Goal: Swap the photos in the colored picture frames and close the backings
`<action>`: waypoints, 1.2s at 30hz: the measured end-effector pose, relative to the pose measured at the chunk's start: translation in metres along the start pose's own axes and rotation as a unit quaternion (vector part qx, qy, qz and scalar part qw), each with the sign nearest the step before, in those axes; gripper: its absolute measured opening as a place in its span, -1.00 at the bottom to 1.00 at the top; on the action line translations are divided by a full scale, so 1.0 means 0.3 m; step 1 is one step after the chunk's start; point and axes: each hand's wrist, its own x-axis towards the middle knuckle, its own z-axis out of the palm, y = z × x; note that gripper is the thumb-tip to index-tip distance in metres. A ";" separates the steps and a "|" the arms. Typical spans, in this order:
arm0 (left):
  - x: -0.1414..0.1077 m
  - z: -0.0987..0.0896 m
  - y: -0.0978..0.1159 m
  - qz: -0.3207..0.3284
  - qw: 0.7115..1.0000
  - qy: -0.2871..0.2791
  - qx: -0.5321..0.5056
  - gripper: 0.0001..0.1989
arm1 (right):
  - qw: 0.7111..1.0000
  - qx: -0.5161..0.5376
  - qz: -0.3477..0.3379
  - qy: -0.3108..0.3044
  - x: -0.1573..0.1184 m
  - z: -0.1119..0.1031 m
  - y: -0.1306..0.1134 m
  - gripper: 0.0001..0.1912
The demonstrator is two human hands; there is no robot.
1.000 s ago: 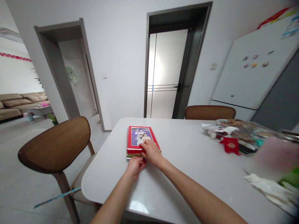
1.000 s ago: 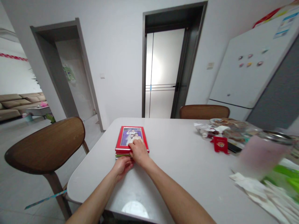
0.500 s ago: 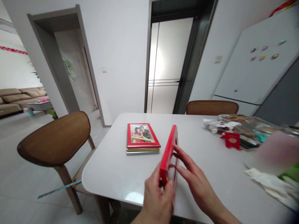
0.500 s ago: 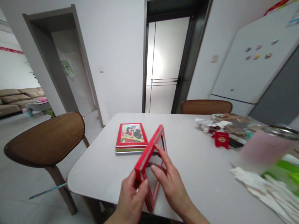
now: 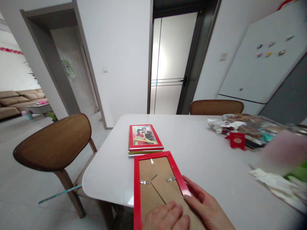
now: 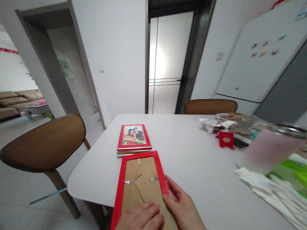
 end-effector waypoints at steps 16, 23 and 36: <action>-0.114 -0.126 -0.189 -0.305 0.951 -0.010 -0.042 -0.38 | 0.838 -0.511 -0.191 -0.022 0.124 0.009 0.013 -0.63; -0.051 -0.107 -0.238 -0.356 0.932 0.031 -0.069 -0.43 | 0.802 -0.551 -0.230 -0.040 0.184 0.057 0.020 -0.74; -0.063 -0.110 -0.239 -0.342 0.935 0.056 -0.078 -0.45 | 0.775 -0.572 -0.265 -0.039 0.181 0.102 -0.019 -0.76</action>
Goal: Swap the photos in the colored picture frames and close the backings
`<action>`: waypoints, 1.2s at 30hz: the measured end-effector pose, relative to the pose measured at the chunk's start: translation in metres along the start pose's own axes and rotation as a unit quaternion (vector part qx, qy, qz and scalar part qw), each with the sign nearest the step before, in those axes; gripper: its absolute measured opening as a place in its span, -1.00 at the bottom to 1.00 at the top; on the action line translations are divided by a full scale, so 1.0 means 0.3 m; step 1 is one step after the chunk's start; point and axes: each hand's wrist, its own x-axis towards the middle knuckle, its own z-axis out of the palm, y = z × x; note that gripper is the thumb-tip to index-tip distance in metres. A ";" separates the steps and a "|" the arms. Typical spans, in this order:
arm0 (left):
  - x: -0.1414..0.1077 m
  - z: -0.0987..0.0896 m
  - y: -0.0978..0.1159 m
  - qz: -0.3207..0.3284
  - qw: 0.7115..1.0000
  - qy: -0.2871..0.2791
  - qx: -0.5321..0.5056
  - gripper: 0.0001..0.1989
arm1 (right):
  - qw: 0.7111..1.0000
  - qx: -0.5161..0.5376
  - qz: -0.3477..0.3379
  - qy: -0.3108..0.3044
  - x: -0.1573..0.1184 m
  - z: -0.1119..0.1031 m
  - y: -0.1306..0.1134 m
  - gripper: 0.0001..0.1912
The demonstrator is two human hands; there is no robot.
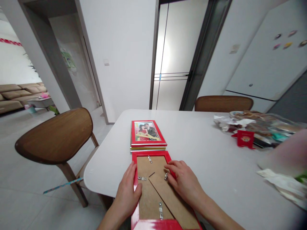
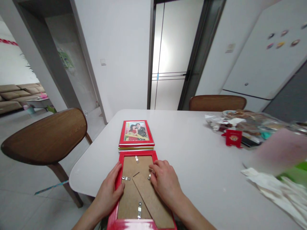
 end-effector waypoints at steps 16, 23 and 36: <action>-0.003 0.014 -0.011 0.017 1.000 0.024 -0.001 -0.47 | 0.997 0.040 -0.062 -0.036 0.103 0.098 -0.149 -0.80; -0.001 0.006 0.000 0.021 0.999 0.009 0.023 -0.47 | 1.000 0.006 -0.023 -0.008 0.151 0.104 -0.087 -0.75; -0.002 0.003 0.009 0.012 0.999 0.025 -0.022 -0.48 | 0.958 0.161 -0.126 -0.202 -0.098 -0.075 -0.071 -0.70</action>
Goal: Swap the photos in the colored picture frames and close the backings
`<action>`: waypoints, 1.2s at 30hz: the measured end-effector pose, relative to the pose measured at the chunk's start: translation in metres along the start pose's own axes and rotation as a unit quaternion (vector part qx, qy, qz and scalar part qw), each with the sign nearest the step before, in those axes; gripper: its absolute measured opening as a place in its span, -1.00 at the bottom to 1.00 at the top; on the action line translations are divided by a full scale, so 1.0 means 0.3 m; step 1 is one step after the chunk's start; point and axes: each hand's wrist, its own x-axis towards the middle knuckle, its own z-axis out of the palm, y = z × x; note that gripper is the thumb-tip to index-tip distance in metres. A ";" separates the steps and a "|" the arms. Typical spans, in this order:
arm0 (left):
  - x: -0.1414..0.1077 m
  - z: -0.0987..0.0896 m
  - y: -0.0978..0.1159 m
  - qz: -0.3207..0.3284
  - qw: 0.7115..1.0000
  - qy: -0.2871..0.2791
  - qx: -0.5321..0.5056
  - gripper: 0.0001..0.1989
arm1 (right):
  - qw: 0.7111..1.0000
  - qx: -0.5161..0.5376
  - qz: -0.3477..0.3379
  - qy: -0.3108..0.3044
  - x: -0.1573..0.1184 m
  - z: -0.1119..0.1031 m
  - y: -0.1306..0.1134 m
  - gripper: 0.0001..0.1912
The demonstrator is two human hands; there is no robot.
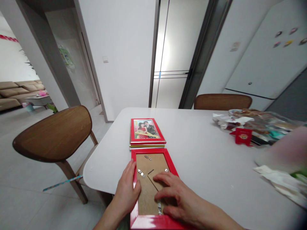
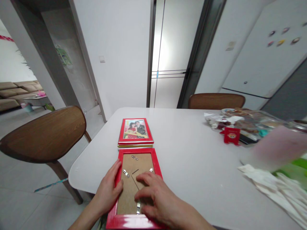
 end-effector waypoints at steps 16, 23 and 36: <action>0.012 0.046 0.031 -0.006 1.000 -0.008 0.006 -0.48 | 0.979 -0.076 0.138 0.132 0.023 0.037 0.040 -0.62; 0.011 0.050 0.049 -0.020 0.999 -0.017 -0.021 -0.47 | 0.973 -0.052 0.143 0.171 0.008 -0.002 0.044 -0.56; 0.035 -0.149 0.009 -0.230 0.933 0.077 -0.266 -0.73 | 0.955 -0.062 0.163 0.240 -0.002 -0.043 0.095 -0.61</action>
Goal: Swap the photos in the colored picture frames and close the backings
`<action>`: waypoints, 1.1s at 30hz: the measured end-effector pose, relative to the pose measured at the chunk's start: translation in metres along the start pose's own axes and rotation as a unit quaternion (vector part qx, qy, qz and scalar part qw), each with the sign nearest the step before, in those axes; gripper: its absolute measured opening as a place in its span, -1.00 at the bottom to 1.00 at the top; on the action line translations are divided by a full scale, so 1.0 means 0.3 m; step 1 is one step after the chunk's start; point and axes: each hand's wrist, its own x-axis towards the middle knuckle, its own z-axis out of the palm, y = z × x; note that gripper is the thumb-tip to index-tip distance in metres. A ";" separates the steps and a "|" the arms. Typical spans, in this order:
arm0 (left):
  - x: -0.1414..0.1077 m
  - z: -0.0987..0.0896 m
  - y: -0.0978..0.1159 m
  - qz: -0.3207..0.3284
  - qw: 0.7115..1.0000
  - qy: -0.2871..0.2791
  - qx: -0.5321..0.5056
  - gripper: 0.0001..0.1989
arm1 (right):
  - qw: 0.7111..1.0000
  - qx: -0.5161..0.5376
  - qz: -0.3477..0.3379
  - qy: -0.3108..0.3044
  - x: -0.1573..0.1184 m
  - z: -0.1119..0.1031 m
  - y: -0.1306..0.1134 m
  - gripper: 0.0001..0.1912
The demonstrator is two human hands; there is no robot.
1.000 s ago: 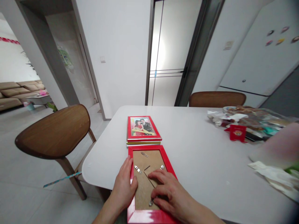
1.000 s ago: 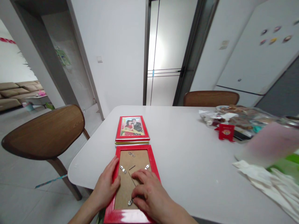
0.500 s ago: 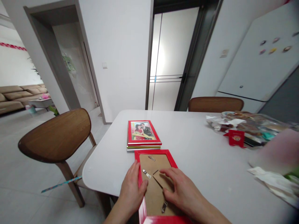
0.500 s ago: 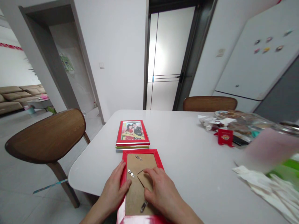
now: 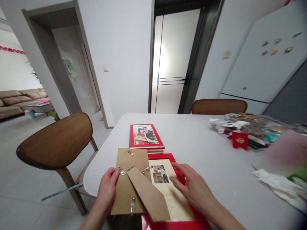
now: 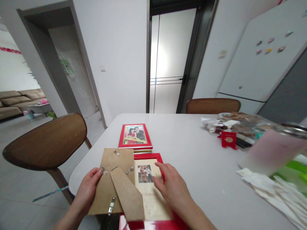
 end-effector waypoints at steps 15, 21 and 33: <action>0.055 -0.158 -0.077 0.043 0.958 0.079 0.272 -0.69 | 0.989 -0.091 0.105 -0.043 0.026 0.008 0.083 -0.51; 0.041 -0.145 -0.045 0.096 0.924 0.086 0.361 -0.68 | 0.986 0.053 0.159 -0.015 0.017 -0.004 0.095 -0.40; -0.242 0.399 0.137 0.238 0.915 -0.248 0.211 -0.25 | 0.767 0.581 0.267 -0.052 -0.020 -0.123 -0.033 -0.16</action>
